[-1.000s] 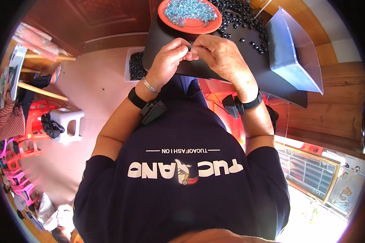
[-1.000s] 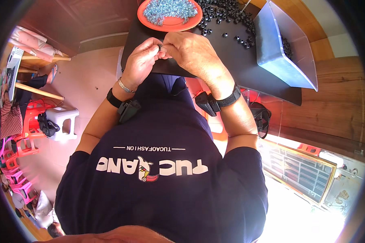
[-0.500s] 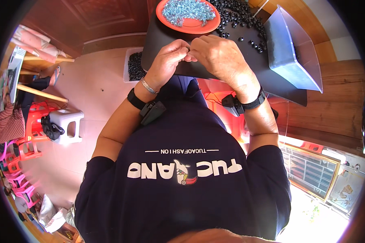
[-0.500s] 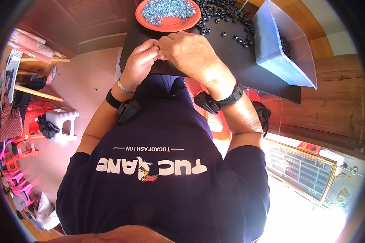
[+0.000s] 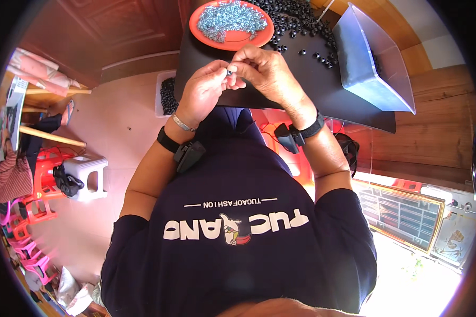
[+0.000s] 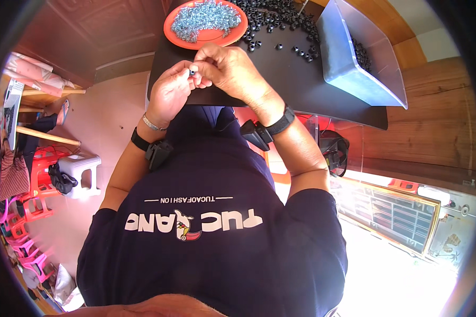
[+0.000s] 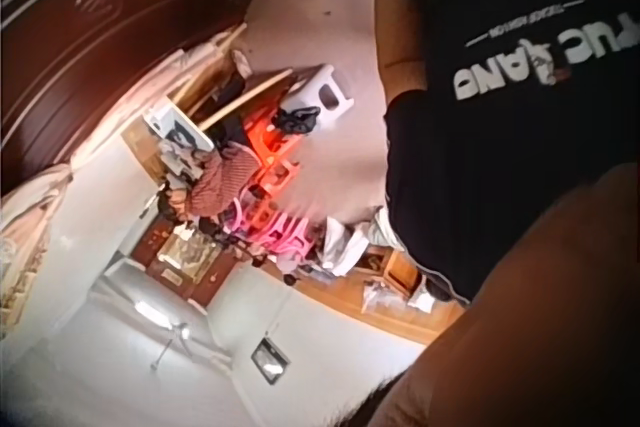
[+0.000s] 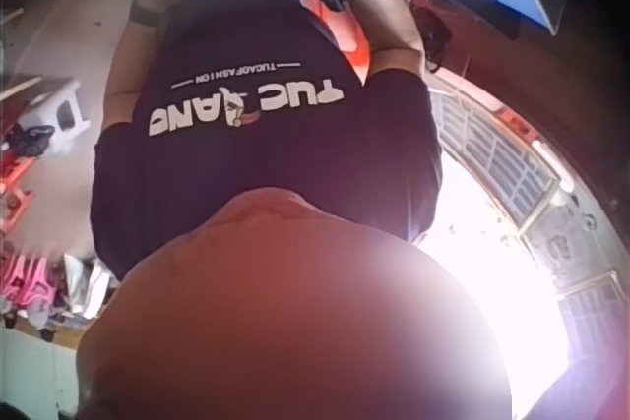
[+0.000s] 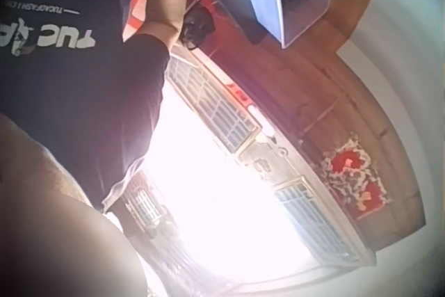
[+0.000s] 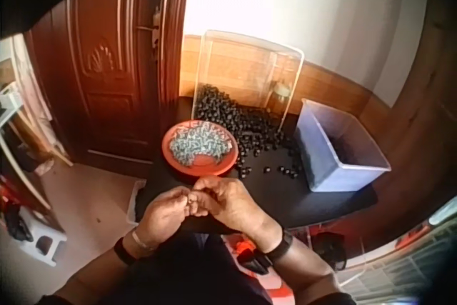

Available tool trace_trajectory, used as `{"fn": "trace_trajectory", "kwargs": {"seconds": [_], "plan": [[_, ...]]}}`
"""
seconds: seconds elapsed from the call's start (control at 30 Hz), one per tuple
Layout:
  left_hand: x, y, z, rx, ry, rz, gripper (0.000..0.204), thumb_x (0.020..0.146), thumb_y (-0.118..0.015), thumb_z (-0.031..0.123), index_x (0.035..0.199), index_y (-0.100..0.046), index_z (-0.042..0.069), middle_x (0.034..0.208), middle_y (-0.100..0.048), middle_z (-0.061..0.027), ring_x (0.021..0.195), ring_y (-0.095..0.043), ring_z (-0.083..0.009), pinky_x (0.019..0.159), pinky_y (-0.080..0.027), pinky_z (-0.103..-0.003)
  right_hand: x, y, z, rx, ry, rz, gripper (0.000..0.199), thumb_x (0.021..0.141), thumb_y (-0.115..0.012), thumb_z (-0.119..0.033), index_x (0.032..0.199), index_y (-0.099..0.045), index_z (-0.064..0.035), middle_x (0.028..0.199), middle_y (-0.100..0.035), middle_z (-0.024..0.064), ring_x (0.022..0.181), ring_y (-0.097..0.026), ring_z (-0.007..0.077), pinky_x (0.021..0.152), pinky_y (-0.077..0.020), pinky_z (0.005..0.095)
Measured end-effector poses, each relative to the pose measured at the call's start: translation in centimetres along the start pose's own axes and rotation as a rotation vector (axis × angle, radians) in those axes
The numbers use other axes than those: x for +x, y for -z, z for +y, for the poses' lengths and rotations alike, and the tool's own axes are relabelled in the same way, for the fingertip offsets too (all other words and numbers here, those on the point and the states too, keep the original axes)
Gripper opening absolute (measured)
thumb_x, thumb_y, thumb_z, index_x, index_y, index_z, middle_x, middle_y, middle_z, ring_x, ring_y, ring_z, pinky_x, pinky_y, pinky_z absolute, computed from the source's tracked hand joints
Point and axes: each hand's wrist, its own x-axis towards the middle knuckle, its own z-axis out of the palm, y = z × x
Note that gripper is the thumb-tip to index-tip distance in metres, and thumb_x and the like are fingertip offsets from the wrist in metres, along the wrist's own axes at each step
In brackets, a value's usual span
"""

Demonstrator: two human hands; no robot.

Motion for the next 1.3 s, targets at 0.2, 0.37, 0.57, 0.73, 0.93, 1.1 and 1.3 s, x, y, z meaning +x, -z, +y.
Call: {"fn": "trace_trajectory", "kwargs": {"seconds": [0.2,0.37,0.57,0.73,0.93,1.1,1.3], "plan": [[0.0,0.0,0.0,-0.111,-0.033,0.055,0.023,0.095,-0.044,0.019,0.105,-0.053,0.000,0.094,-0.059,-0.0066,0.090,-0.057,-0.0170,0.085,-0.044,-0.032,-0.2,-0.9,-0.2,-0.376,0.305,0.123,0.014,0.086,-0.065,-0.011,0.096,-0.063,-0.0013,0.083,-0.062,0.0072,0.074,-0.067,0.0163,0.064,-0.0545,0.0264],[0.1,0.1,0.1,-0.102,-0.020,0.050,0.022,0.095,-0.044,0.018,0.105,-0.053,0.001,0.095,-0.059,-0.0066,0.091,-0.057,-0.0169,0.085,-0.045,-0.033,0.2,0.0,0.0,-0.370,0.318,0.053,0.017,0.081,-0.067,-0.008,0.097,-0.064,-0.0021,0.085,-0.062,0.0070,0.075,-0.067,0.0175,0.064,-0.0541,0.0285],[0.0,0.1,0.2,-0.029,-0.024,0.019,0.017,0.095,-0.045,0.016,0.100,-0.054,0.003,0.092,-0.058,-0.0055,0.090,-0.059,-0.0189,0.086,-0.045,-0.033,0.8,2.6,-0.2,-0.442,0.346,0.049,0.012,0.083,-0.066,-0.006,0.095,-0.067,-0.0027,0.086,-0.064,0.0069,0.073,-0.064,0.0164,0.067,-0.0511,0.0272],[-0.2,-0.1,0.3,0.005,-0.042,0.043,0.016,0.095,-0.045,0.016,0.099,-0.054,0.004,0.089,-0.058,-0.0050,0.091,-0.060,-0.0203,0.085,-0.045,-0.033,3.1,10.9,4.1,-0.785,-0.073,0.429,0.024,0.079,-0.066,-0.028,0.091,-0.069,-0.0074,0.078,-0.068,0.0105,0.071,-0.066,0.0203,0.067,-0.0499,0.0294],[0.0,-0.2,0.1,0.026,-0.035,0.068,0.016,0.095,-0.046,0.016,0.099,-0.055,0.004,0.088,-0.057,-0.0043,0.091,-0.060,-0.0200,0.085,-0.044,-0.033,4.6,14.0,10.0,-1.021,-0.242,0.264,0.023,0.074,-0.067,-0.029,0.084,-0.068,-0.0075,0.077,-0.067,0.0104,0.073,-0.065,0.0263,0.071,-0.0509,0.0353],[0.0,-0.1,-0.2,0.095,-0.073,0.073,0.016,0.093,-0.048,0.015,0.101,-0.055,0.003,0.088,-0.058,-0.0036,0.089,-0.061,-0.0193,0.084,-0.045,-0.033,5.6,14.0,11.1,-0.977,-0.315,0.200,0.024,0.074,-0.066,-0.029,0.086,-0.068,-0.0087,0.081,-0.068,0.0112,0.079,-0.065,0.0287,0.074,-0.0505,0.0373],[-0.1,-0.1,-0.2,0.128,-0.091,0.079,0.017,0.093,-0.049,0.014,0.103,-0.055,0.002,0.087,-0.058,-0.0042,0.089,-0.061,-0.0192,0.084,-0.046,-0.033,6.4,14.9,11.5,-1.094,-0.355,0.186,0.025,0.073,-0.065,-0.029,0.086,-0.067,-0.0072,0.084,-0.068,0.0125,0.083,-0.065,0.0298,0.076,-0.0502,0.0381]]}}
